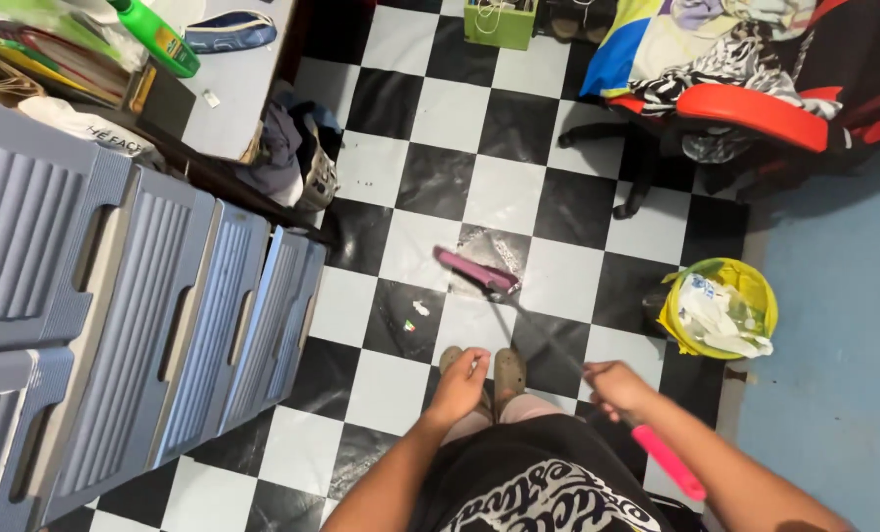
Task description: The person picks up a broom and a ring light stand, moves the stand, and then sweeps the checkered floor around a bed, a desk, and a doorway.
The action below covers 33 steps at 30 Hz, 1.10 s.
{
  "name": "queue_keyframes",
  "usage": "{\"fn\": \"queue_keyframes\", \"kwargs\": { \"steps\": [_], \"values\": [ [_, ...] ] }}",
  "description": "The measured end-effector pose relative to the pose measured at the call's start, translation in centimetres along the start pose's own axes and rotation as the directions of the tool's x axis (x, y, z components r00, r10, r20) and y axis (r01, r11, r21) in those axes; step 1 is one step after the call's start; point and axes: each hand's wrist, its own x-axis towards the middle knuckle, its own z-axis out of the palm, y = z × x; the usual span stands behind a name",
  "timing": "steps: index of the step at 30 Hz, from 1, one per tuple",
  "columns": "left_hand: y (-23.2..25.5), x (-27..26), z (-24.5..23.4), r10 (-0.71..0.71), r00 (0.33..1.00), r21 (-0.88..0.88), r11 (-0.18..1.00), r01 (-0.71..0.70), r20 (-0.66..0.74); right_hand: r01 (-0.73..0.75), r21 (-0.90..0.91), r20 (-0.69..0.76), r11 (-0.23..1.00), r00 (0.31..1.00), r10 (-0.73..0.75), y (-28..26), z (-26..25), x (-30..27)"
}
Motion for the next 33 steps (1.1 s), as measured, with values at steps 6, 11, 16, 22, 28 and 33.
{"fn": "queue_keyframes", "kwargs": {
  "steps": [6, 11, 16, 22, 28, 33],
  "values": [
    [1.0, 1.2, -1.9, 0.101, 0.990, 0.045, 0.994, -0.097, -0.099, 0.110, 0.045, -0.111, 0.993, 0.988, -0.104, -6.6, -3.7, 2.6],
    [0.5, 0.3, -3.3, 0.063, 0.996, -0.008, 0.998, -0.064, -0.061, 0.122, -0.091, -0.129, 0.988, 0.983, -0.133, -12.0, -1.1, 8.0],
    [-1.1, 0.5, -4.0, 0.120, 0.988, -0.031, 0.992, -0.123, -0.095, 0.016, -0.227, -0.074, 0.974, 0.997, -0.034, -6.3, 4.4, 15.1],
    [-0.4, 2.9, -3.7, 0.045, 0.996, -0.121, 0.991, -0.055, -0.079, -0.101, -0.029, 0.024, 0.995, 0.995, 0.101, -7.7, 7.1, 6.3],
    [2.9, 8.0, -3.6, 0.003, 0.998, -0.088, 0.996, -0.008, -0.065, -0.055, 0.040, 0.039, 0.998, 0.998, 0.054, -13.9, -0.5, 4.2],
    [5.5, 15.0, -3.0, 0.085, 0.982, -0.101, 0.989, -0.103, -0.168, 0.175, -0.069, -0.202, 0.982, 0.962, -0.185, -24.4, -9.5, 10.9]
  ]
}}
